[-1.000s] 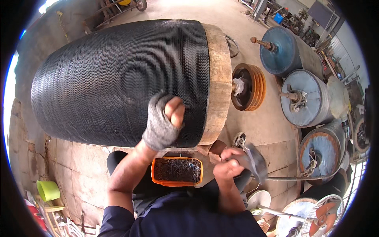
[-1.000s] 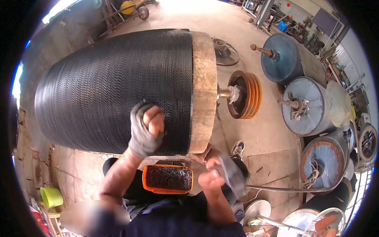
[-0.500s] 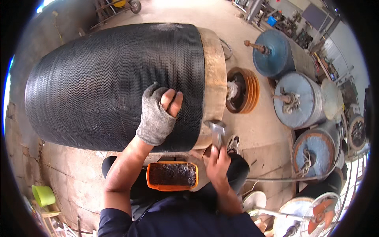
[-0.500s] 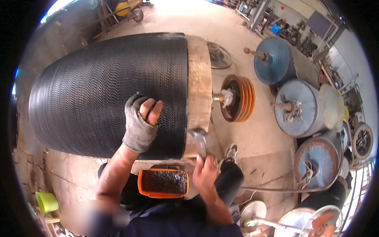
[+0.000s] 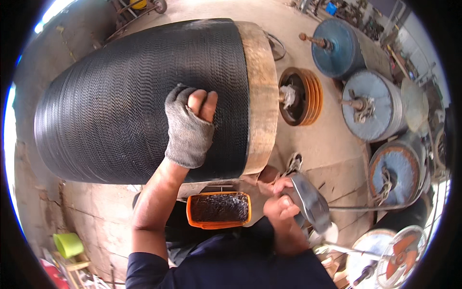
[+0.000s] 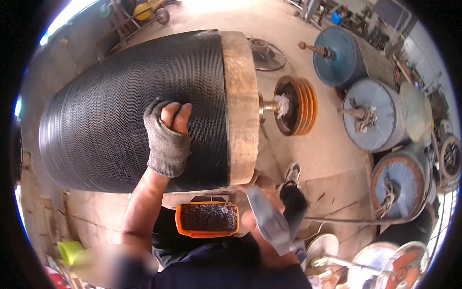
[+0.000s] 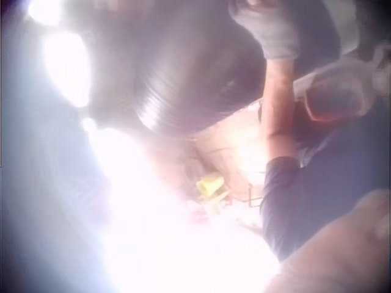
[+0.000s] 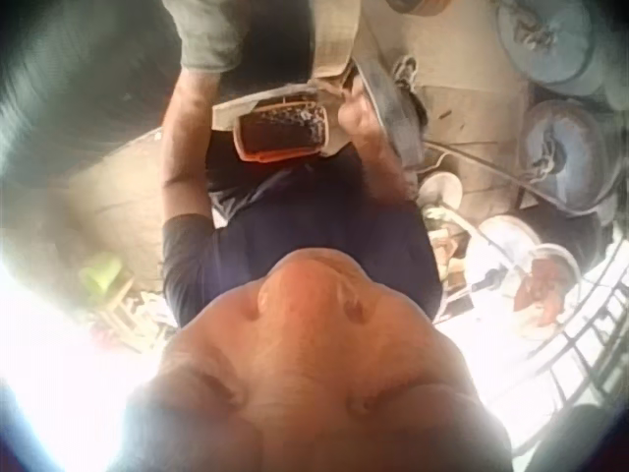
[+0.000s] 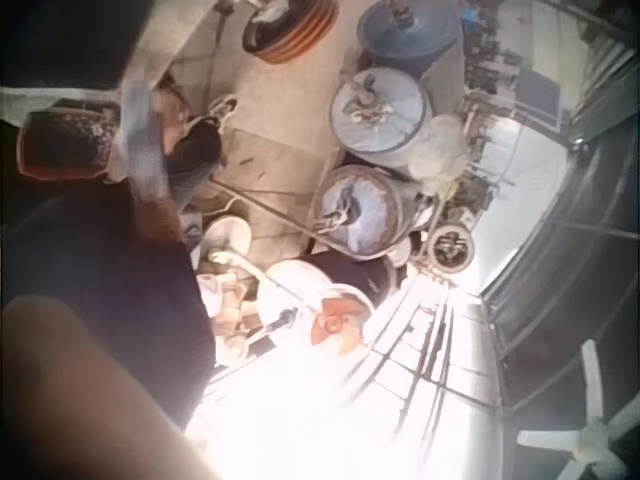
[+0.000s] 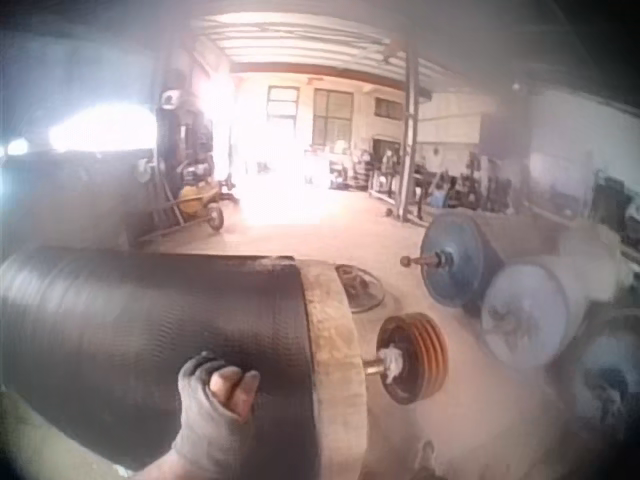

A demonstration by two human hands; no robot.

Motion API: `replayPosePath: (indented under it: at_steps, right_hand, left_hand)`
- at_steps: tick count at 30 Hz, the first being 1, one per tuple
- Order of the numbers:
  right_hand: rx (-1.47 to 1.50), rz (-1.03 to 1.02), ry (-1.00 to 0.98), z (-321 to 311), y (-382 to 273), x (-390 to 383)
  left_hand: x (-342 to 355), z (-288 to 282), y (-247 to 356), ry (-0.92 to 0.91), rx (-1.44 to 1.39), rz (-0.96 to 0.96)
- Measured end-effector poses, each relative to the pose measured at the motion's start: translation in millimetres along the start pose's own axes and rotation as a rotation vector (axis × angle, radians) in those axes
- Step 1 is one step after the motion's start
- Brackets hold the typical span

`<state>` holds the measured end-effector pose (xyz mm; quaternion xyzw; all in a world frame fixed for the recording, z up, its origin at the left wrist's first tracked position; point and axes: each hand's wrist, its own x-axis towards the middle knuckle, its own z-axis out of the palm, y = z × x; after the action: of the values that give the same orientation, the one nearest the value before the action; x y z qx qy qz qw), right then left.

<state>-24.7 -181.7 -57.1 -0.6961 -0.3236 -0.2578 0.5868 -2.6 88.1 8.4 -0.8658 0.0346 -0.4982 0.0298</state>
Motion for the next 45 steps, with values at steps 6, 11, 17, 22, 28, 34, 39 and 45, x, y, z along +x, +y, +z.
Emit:
replayPosePath:
  at_steps: [6, 11, 17, 22, 28, 34, 39, 45]
  right_hand:
    - [-0.520, 0.359, -0.219, 4, 35, -29]
    - [-0.421, 0.272, -0.157, -10, 29, -37]
    - [-0.399, 0.256, -0.194, -17, 25, -28]
    - [-0.408, 0.178, -0.202, -15, 20, -21]
    - [-0.340, 0.189, -0.173, -8, 8, -5]
    - [-0.349, 0.306, -0.238, -5, 15, 4]
    - [-0.484, 0.289, -0.321, 0, 7, 10]
    - [-0.088, 0.064, 0.061, -5, 21, -8]
  left_hand:
    - [5, 5, -4, -0.023, 0.137, -0.046]
    - [-30, -12, 69, -0.057, -0.385, -0.100]
    - [-46, 2, 92, -0.149, -0.456, -0.190]
    - [-29, -6, 88, -0.213, -0.435, -0.207]
    - [-22, 15, 101, -0.141, -0.301, -0.263]
    - [-24, 30, 96, -0.089, -0.329, -0.253]
    - [-24, 18, 96, -0.116, -0.291, -0.271]
    - [-83, -43, 120, -0.292, -0.363, -0.127]
